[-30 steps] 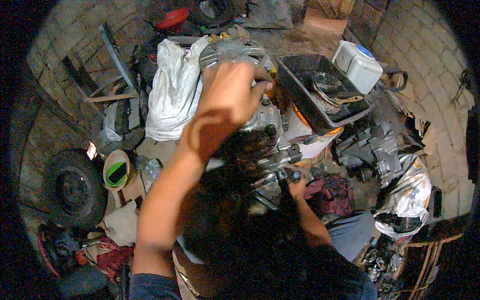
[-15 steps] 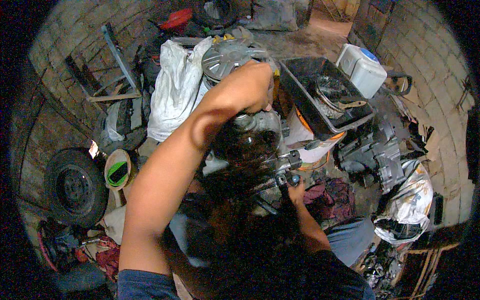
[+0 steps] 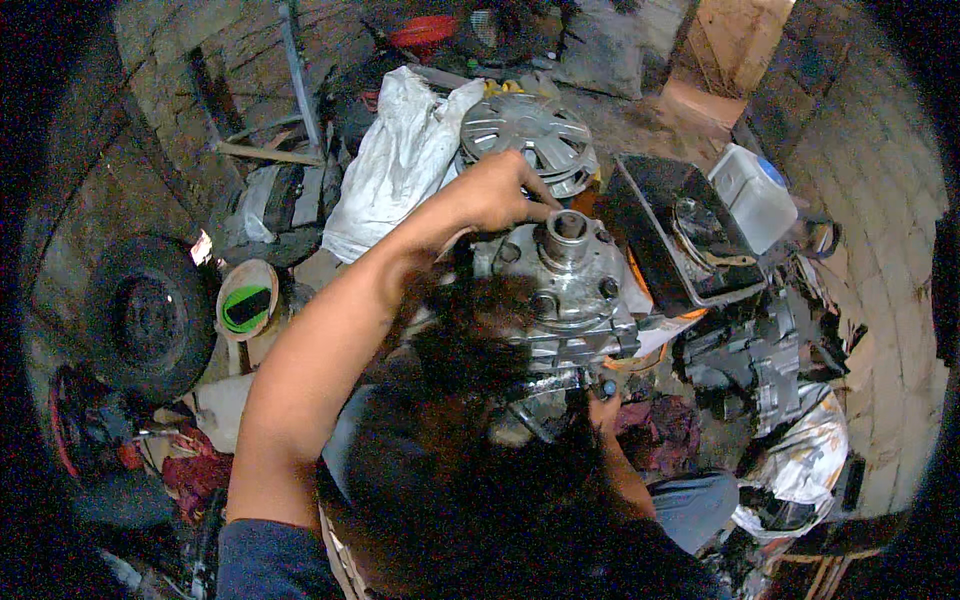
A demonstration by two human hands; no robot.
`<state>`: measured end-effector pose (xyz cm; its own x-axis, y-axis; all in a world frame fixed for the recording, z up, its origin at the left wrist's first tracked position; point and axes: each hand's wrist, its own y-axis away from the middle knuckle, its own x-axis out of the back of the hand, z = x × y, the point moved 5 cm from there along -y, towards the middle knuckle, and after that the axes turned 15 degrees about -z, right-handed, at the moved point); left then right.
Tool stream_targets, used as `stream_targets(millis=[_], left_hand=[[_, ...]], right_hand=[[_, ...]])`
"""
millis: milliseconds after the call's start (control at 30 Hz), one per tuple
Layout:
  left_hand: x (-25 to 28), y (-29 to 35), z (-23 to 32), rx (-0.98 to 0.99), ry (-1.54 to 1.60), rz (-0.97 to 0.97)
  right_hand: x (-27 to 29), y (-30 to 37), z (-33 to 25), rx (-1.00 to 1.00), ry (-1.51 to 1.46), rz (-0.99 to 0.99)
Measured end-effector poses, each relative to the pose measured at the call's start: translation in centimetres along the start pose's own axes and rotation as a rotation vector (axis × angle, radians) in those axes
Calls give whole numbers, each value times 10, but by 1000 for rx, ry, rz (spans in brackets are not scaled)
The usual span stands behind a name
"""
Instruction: The person is working on a metallic engine part, using a wrench to tighten bolts. They handle various tools and parts, including a socket wrench and bolts, in a cluttered workshop environment.
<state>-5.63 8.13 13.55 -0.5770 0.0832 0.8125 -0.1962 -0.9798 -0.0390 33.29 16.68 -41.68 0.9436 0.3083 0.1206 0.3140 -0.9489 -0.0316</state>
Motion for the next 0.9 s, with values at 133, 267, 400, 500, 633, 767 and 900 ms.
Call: stream_targets(millis=[133, 267, 400, 500, 633, 767, 900], left_hand=[[4, -4, 8, -62, 26, 49], [0, -6, 5, -92, 43, 48], [1, 7, -6, 35, 30, 74], [-1, 13, -4, 36, 40, 151], [-12, 25, 6, -133, 71, 405], [-12, 74, -6, -167, 187, 311], [-23, 82, 1, -282, 242, 254]], right_hand=[[52, -19, 63, 41, 226, 83], [34, -10, 48, 128, -7, 75], [-5, 2, -14, -97, -275, -83], [-11, 11, -61, -7, 407, 2], [-1, 3, -65, 27, 173, -120], [-29, 13, -90, -11, 298, -116], [-8, 7, -70, 37, 183, -29]])
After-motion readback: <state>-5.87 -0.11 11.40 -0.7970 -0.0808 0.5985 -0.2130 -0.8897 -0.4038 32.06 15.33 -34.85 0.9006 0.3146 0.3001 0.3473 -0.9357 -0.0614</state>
